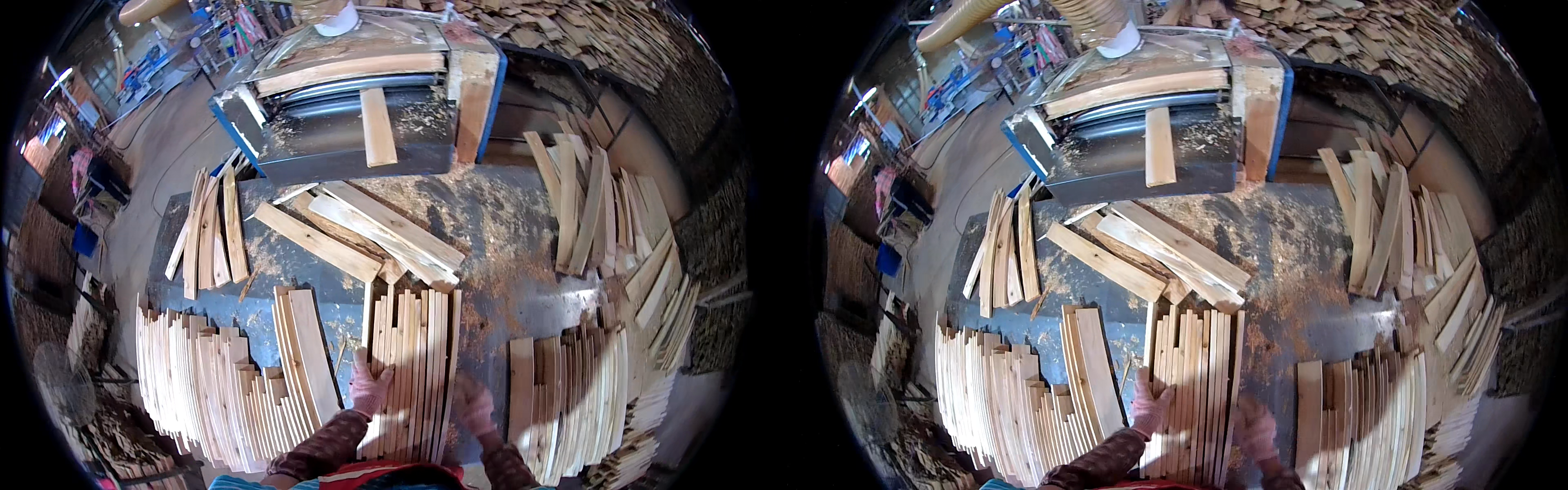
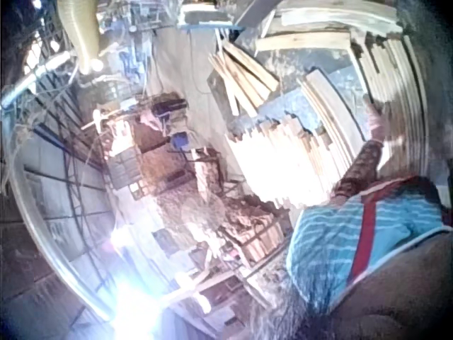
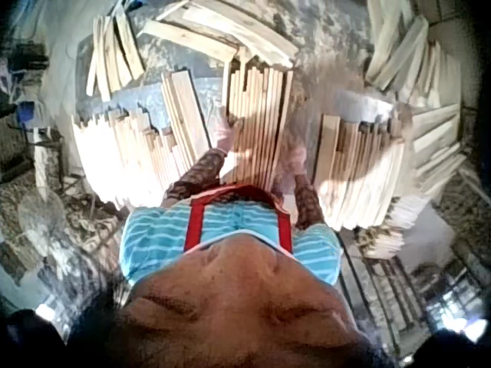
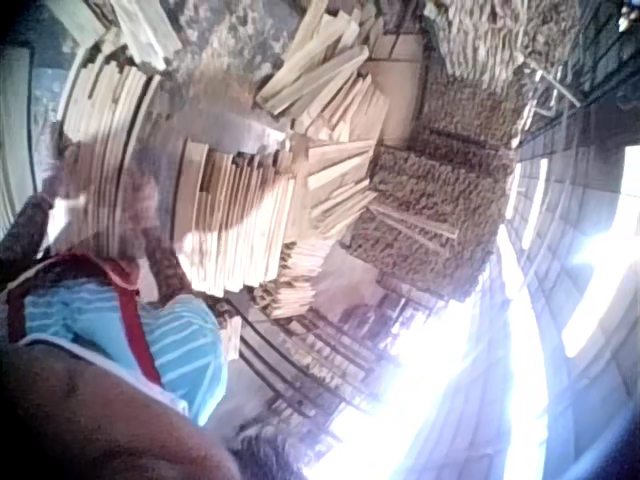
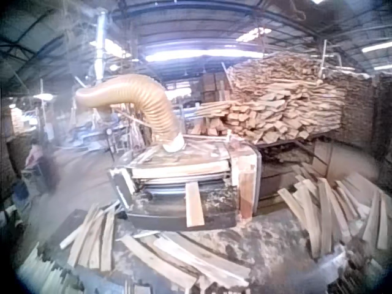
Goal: The person sorts and stacks thin wooden planks in a workshop. They pick up planks from a pile, inspect them, and arrange them into neat stacks on a metal rack. The person also moves a large bundle of planks to a different location.
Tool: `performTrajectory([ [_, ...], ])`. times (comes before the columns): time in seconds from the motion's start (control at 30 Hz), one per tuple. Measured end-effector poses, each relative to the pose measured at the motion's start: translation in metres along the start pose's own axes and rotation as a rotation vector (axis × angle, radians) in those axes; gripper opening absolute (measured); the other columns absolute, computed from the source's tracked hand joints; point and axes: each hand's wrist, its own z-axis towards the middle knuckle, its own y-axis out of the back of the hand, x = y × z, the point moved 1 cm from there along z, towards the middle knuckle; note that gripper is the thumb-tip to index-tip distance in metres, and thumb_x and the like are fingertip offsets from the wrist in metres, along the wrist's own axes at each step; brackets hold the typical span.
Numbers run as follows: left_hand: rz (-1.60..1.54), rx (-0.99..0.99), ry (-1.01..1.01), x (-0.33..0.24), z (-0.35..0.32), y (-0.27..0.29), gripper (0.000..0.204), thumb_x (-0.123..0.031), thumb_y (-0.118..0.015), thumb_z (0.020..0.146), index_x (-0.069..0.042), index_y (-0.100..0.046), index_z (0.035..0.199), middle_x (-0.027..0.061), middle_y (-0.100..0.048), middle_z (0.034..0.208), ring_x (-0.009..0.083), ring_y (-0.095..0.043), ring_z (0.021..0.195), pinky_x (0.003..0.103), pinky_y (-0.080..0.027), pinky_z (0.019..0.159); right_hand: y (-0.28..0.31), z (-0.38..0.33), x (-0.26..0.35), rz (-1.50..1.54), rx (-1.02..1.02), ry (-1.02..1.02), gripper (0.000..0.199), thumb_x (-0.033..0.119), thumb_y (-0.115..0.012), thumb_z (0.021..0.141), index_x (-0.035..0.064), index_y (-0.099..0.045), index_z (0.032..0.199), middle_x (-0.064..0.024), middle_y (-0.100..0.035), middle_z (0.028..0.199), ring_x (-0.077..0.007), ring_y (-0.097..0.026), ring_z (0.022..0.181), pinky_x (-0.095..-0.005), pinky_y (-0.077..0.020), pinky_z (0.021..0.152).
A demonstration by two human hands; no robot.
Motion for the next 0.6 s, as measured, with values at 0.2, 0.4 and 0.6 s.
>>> performTrajectory([
  [0.2, -0.249, -0.019, 0.034, 0.037, 0.017, 0.026, 0.077, -0.037, -0.074, 0.09, -0.007, -0.036, 0.15, 0.0065, -0.063, 0.121, 0.0149, -0.061, 0.1, 0.03, -0.048, 0.091, 0.027, 0.278, 0.073, -0.431, -0.36, 0.361, 0.066, 0.034, -0.062, 0.091, 0.0077, -0.042, 0.148, -0.0222, -0.051, 0.142, -0.042, -0.055, 0.123, -0.0479, -0.0483, 0.1],
  [0.4, -0.786, -0.169, 0.473, 0.094, 0.027, 0.064, 0.027, -0.026, -0.061, 0.098, -0.006, -0.063, 0.116, 0.0123, -0.07, 0.095, 0.025, -0.07, 0.075, 0.039, -0.059, 0.064, 0.031, 0.359, 0.109, -0.524, 0.333, 0.09, 0.074, 0.023, -0.062, 0.085, 0.0092, -0.034, 0.153, -0.0195, -0.061, 0.132, -0.0324, -0.065, 0.111, -0.0391, -0.0527, 0.095],
  [0.6, -0.596, -0.258, 0.358, 0.096, 0.039, 0.06, 0.03, -0.018, -0.066, 0.095, -0.001, -0.065, 0.12, 0.0076, -0.07, 0.089, 0.0154, -0.065, 0.072, 0.028, -0.053, 0.065, 0.067, 0.285, 0.063, 0.643, 0.352, 0.022, 0.038, 0.019, -0.074, 0.083, -0.0023, -0.07, 0.114, -0.007, -0.071, 0.09, -0.0164, -0.064, 0.08, -0.0313, -0.0539, 0.071],
])
